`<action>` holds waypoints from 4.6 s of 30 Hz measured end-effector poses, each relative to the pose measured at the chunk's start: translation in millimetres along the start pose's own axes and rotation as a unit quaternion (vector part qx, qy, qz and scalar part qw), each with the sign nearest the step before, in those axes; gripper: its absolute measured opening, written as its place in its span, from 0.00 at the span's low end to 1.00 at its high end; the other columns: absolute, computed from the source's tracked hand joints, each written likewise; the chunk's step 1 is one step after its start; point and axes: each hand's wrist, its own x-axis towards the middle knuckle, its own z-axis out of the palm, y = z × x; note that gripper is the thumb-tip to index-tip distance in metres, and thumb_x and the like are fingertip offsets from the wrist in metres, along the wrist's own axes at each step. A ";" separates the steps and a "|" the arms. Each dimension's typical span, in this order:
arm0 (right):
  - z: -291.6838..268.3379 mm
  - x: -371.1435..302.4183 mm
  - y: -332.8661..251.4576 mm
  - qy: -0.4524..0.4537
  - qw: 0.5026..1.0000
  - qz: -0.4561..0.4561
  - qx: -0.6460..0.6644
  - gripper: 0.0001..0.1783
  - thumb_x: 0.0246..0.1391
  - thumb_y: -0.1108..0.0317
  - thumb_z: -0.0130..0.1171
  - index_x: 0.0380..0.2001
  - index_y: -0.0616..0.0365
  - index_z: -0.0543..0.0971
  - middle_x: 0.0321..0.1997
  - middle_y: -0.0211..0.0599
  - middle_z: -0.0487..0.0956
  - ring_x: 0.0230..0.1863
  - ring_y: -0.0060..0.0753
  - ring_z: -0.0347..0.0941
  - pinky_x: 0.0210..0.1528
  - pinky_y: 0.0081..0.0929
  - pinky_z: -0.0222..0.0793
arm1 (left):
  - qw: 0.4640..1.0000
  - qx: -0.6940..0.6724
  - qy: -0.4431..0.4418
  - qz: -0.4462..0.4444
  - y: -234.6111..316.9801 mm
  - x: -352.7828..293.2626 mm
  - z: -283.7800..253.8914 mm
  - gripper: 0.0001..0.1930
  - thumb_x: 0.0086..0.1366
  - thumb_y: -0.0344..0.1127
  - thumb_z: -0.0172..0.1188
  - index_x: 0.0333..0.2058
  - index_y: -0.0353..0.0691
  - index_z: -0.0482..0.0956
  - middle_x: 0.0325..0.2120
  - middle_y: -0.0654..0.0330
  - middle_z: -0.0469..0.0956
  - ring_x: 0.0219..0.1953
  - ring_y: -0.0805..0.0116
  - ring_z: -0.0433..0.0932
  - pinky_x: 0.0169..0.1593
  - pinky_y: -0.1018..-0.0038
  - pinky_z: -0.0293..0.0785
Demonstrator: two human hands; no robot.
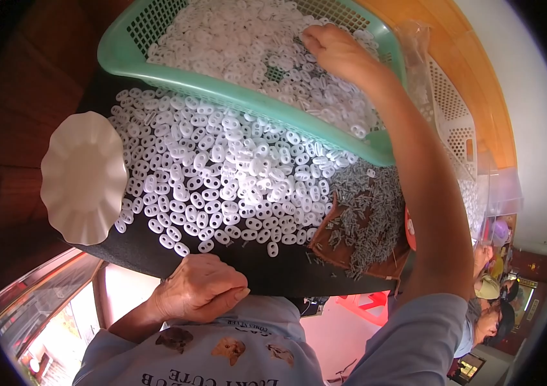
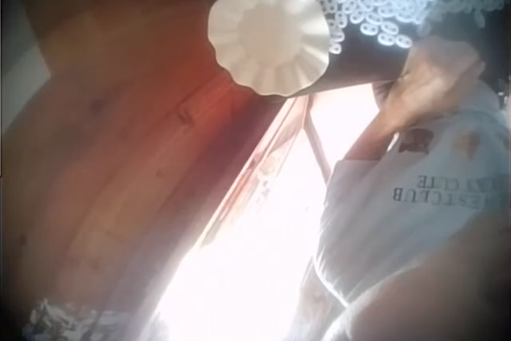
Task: Assembling small plastic rings by inserting small metal pins or springs into them.
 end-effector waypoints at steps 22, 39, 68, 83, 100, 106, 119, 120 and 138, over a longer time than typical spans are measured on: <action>36.1 6.9 -23.8 0.065 0.986 -0.111 -0.104 0.16 0.65 0.58 0.51 0.47 0.59 0.71 0.44 0.57 0.77 0.44 0.62 0.76 0.45 0.51 0.73 | 1.000 -0.007 -0.012 -0.003 -2.1 -0.4 0.5 0.05 0.61 0.31 0.64 0.31 0.40 0.76 0.21 0.60 0.77 0.22 0.57 0.77 0.26 0.64 0.72; 2.1 -0.4 4.9 0.114 0.990 -0.084 -0.003 0.06 0.62 0.67 0.56 0.37 0.57 0.74 0.29 0.46 0.77 0.29 0.44 0.74 0.36 0.36 0.70 | 1.000 0.005 -0.001 0.004 -3.0 -2.2 5.3 0.04 0.60 0.30 0.64 0.30 0.40 0.77 0.19 0.60 0.76 0.20 0.56 0.75 0.25 0.64 0.70; 37.9 -131.5 -130.8 0.065 0.969 -0.230 0.067 0.08 0.57 0.72 0.62 0.38 0.59 0.73 0.34 0.42 0.73 0.33 0.48 0.72 0.34 0.39 0.68 | 0.999 0.017 0.045 0.025 -3.8 -7.2 11.7 0.04 0.60 0.29 0.64 0.30 0.39 0.78 0.21 0.61 0.77 0.19 0.57 0.74 0.26 0.65 0.69; 20.9 -144.4 -124.8 0.035 0.977 -0.200 0.065 0.11 0.63 0.73 0.55 0.48 0.62 0.77 0.39 0.40 0.75 0.35 0.41 0.72 0.38 0.30 0.69 | 0.999 0.020 0.030 0.005 -3.3 -7.6 9.6 0.04 0.61 0.31 0.63 0.30 0.40 0.78 0.21 0.61 0.77 0.20 0.56 0.75 0.28 0.65 0.70; 19.8 -177.0 -128.0 0.134 0.963 -0.225 0.068 0.13 0.52 0.81 0.57 0.42 0.59 0.77 0.38 0.42 0.77 0.38 0.52 0.74 0.38 0.41 0.70 | 0.999 0.043 0.023 -0.002 2.6 -11.7 8.4 0.03 0.62 0.29 0.63 0.30 0.37 0.78 0.20 0.60 0.76 0.21 0.56 0.76 0.27 0.66 0.70; 33.5 -194.2 -124.6 0.178 0.964 -0.158 0.116 0.15 0.55 0.79 0.58 0.46 0.57 0.76 0.37 0.45 0.79 0.34 0.52 0.76 0.34 0.40 0.72 | 0.998 0.052 0.023 -0.002 0.1 -11.4 12.6 0.03 0.62 0.29 0.63 0.31 0.37 0.78 0.19 0.60 0.75 0.21 0.56 0.75 0.27 0.66 0.69; 41.0 -187.2 -120.9 0.200 0.962 -0.166 0.082 0.17 0.59 0.75 0.58 0.52 0.58 0.74 0.34 0.46 0.81 0.33 0.47 0.77 0.35 0.39 0.72 | 0.998 0.025 0.046 -0.028 4.1 -13.6 19.3 0.05 0.64 0.29 0.63 0.31 0.34 0.77 0.22 0.57 0.76 0.23 0.59 0.75 0.29 0.69 0.70; 41.2 -189.3 -118.6 0.205 0.961 -0.168 0.072 0.18 0.60 0.77 0.58 0.54 0.58 0.75 0.34 0.42 0.82 0.30 0.36 0.77 0.35 0.30 0.74 | 0.998 0.019 0.053 -0.033 4.4 -14.1 20.3 0.05 0.64 0.28 0.62 0.31 0.34 0.77 0.22 0.57 0.76 0.23 0.60 0.75 0.29 0.70 0.70; 84.2 -302.1 -162.3 0.190 0.950 -0.129 0.213 0.08 0.54 0.73 0.63 0.36 0.57 0.75 0.24 0.37 0.76 0.24 0.43 0.76 0.23 0.36 0.70 | 0.996 0.014 0.060 -0.057 12.8 -16.0 25.9 0.04 0.62 0.24 0.63 0.31 0.33 0.76 0.21 0.59 0.73 0.19 0.70 0.68 0.24 0.75 0.64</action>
